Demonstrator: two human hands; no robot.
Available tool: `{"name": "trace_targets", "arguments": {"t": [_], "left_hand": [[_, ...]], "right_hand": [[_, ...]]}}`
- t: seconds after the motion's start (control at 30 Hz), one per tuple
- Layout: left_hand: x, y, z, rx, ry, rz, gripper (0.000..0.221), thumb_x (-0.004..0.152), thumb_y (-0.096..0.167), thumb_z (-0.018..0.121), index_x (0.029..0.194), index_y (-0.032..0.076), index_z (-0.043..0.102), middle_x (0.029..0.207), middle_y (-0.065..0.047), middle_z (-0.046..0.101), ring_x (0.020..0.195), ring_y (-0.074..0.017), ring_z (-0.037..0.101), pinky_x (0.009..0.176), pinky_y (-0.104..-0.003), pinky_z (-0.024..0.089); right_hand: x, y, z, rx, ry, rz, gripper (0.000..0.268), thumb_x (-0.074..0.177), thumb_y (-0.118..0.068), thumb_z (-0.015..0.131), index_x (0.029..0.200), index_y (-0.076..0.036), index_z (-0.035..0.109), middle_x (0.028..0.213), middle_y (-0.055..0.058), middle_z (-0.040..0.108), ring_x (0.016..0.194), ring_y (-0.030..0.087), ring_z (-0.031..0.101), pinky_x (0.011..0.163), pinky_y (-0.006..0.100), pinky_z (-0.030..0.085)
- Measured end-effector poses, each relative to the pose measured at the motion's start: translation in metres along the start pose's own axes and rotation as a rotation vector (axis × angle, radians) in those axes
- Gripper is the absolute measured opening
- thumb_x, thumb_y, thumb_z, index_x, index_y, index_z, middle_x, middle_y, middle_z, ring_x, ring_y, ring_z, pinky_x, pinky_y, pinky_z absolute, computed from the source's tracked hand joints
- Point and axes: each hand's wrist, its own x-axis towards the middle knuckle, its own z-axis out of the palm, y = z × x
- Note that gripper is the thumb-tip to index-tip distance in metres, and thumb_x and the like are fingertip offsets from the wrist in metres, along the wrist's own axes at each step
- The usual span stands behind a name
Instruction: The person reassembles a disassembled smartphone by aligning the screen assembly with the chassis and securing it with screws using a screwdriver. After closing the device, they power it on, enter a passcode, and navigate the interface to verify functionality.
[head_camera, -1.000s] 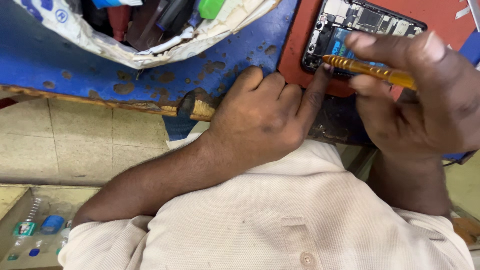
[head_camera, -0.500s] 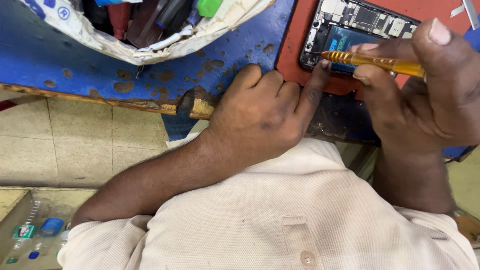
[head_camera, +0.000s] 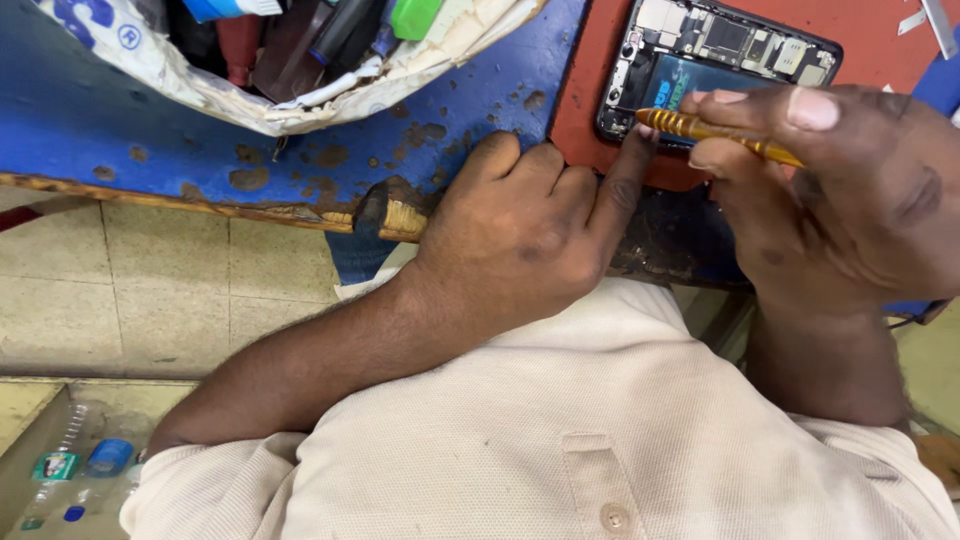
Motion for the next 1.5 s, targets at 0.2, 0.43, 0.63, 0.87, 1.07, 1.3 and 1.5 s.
{"name": "trace_targets", "arguments": {"t": [0.2, 0.43, 0.63, 0.87, 1.07, 1.3, 1.5], "left_hand": [[0.001, 0.000, 0.000, -0.024, 0.006, 0.002, 0.037, 0.104, 0.013, 0.066, 0.136, -0.005, 0.066, 0.066, 0.003, 0.049, 0.068, -0.0123, 0.050, 0.070, -0.034, 0.044], [0.001, 0.000, -0.002, -0.012, 0.009, -0.004, 0.039, 0.100, 0.013, 0.067, 0.136, -0.004, 0.067, 0.068, 0.002, 0.050, 0.072, -0.0144, 0.052, 0.072, -0.035, 0.044], [0.001, 0.000, -0.002, -0.011, 0.029, -0.005, 0.040, 0.099, 0.013, 0.067, 0.135, -0.004, 0.068, 0.069, 0.002, 0.050, 0.072, -0.0147, 0.052, 0.072, -0.035, 0.043], [0.000, 0.000, 0.000, 0.012, 0.024, 0.006, 0.038, 0.099, 0.012, 0.067, 0.135, -0.003, 0.069, 0.067, 0.003, 0.048, 0.069, -0.0139, 0.051, 0.070, -0.035, 0.043], [-0.001, 0.000, 0.000, -0.013, 0.020, -0.002, 0.038, 0.101, 0.012, 0.066, 0.136, -0.004, 0.068, 0.070, 0.002, 0.049, 0.074, -0.0149, 0.052, 0.072, -0.035, 0.044], [0.001, -0.001, -0.003, -0.032, 0.030, 0.000, 0.041, 0.099, 0.013, 0.066, 0.136, -0.005, 0.068, 0.072, 0.001, 0.050, 0.076, -0.0166, 0.053, 0.074, -0.037, 0.045], [0.001, 0.000, -0.002, -0.009, 0.004, 0.004, 0.041, 0.101, 0.012, 0.065, 0.138, -0.005, 0.066, 0.071, 0.002, 0.049, 0.073, -0.0153, 0.050, 0.073, -0.035, 0.043]], "right_hand": [[0.005, 0.000, 0.005, 0.027, 0.029, -0.040, 0.046, 0.110, 0.012, 0.073, 0.145, -0.003, 0.047, 0.118, 0.025, 0.072, 0.104, 0.033, 0.077, 0.092, 0.036, 0.065], [0.010, -0.001, 0.003, 0.001, 0.023, -0.051, 0.044, 0.104, 0.014, 0.072, 0.138, -0.001, 0.048, 0.111, 0.026, 0.072, 0.100, 0.033, 0.077, 0.086, 0.035, 0.064], [0.008, -0.001, 0.001, -0.009, 0.020, -0.050, 0.043, 0.100, 0.015, 0.072, 0.133, 0.002, 0.048, 0.107, 0.027, 0.072, 0.098, 0.032, 0.076, 0.082, 0.035, 0.064], [0.007, -0.004, 0.002, -0.016, 0.004, -0.030, 0.043, 0.102, 0.015, 0.072, 0.133, 0.001, 0.047, 0.105, 0.028, 0.072, 0.097, 0.031, 0.076, 0.080, 0.034, 0.064], [0.011, -0.002, 0.000, -0.025, -0.017, -0.052, 0.047, 0.098, 0.016, 0.073, 0.134, 0.001, 0.047, 0.106, 0.029, 0.074, 0.093, 0.029, 0.076, 0.071, 0.030, 0.060], [0.007, 0.001, -0.001, 0.119, -0.027, -0.002, 0.048, 0.101, 0.017, 0.067, 0.140, -0.002, 0.047, 0.116, 0.029, 0.072, 0.095, 0.026, 0.075, 0.081, 0.030, 0.063], [0.007, 0.001, 0.002, 0.043, 0.002, -0.062, 0.050, 0.105, 0.020, 0.067, 0.145, -0.001, 0.046, 0.121, 0.026, 0.071, 0.103, 0.028, 0.076, 0.089, 0.034, 0.065]]}}
